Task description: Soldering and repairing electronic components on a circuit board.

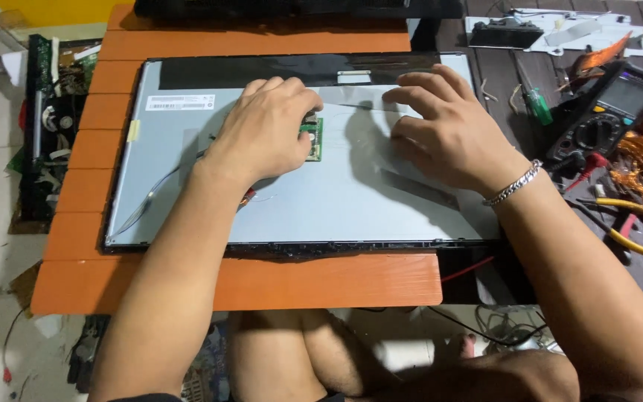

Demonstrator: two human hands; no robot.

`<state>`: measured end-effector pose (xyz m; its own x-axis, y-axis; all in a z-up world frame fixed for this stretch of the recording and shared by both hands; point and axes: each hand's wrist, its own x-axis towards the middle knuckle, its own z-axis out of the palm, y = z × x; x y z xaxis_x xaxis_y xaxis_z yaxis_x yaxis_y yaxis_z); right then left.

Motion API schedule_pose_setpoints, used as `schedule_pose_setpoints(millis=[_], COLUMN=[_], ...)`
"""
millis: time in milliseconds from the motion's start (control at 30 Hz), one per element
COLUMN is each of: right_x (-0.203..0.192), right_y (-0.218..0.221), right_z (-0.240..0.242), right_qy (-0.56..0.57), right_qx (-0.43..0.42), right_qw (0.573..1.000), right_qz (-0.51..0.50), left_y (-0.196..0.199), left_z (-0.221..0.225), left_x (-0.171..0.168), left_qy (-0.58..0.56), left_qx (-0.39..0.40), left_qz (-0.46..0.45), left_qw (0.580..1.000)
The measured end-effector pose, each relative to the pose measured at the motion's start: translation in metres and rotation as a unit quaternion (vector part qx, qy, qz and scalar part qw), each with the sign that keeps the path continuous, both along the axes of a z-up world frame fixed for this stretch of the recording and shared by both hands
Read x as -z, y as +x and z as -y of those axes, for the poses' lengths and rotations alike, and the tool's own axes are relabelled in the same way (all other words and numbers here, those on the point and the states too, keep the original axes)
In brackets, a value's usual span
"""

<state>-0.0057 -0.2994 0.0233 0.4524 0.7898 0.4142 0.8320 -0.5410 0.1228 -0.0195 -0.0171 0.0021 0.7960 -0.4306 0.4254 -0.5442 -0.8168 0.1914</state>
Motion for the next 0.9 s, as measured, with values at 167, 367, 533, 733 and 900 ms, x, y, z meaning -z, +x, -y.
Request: schedule_pose_setpoints(millis=[167,367,533,733,900], right_x=[-0.012,0.010,0.018,0.017,0.018], right_y=[0.000,0.018,0.022,0.020,0.019], right_z=[0.017,0.027,0.029,0.033,0.032], right_qy=[0.083,0.031,0.022,0.053,0.076], right_qx=[0.001,0.014,0.035,0.063,0.041], right_qw=[0.991,0.987,0.988,0.992,0.990], right_qz=[-0.109,-0.155,-0.152,-0.099,-0.109], left_y=[-0.001,0.007,0.001,-0.001,-0.006], left_z=[0.003,-0.001,0.000,0.011,0.015], left_x=[-0.004,-0.014,-0.022,-0.021,-0.026], left_qy=[0.010,0.064,0.068,0.078,0.081], left_qx=[-0.007,0.006,0.004,-0.032,-0.056], left_qz=[-0.012,-0.110,-0.116,-0.117,-0.114], left_qw=[1.000,0.992,0.991,0.990,0.989])
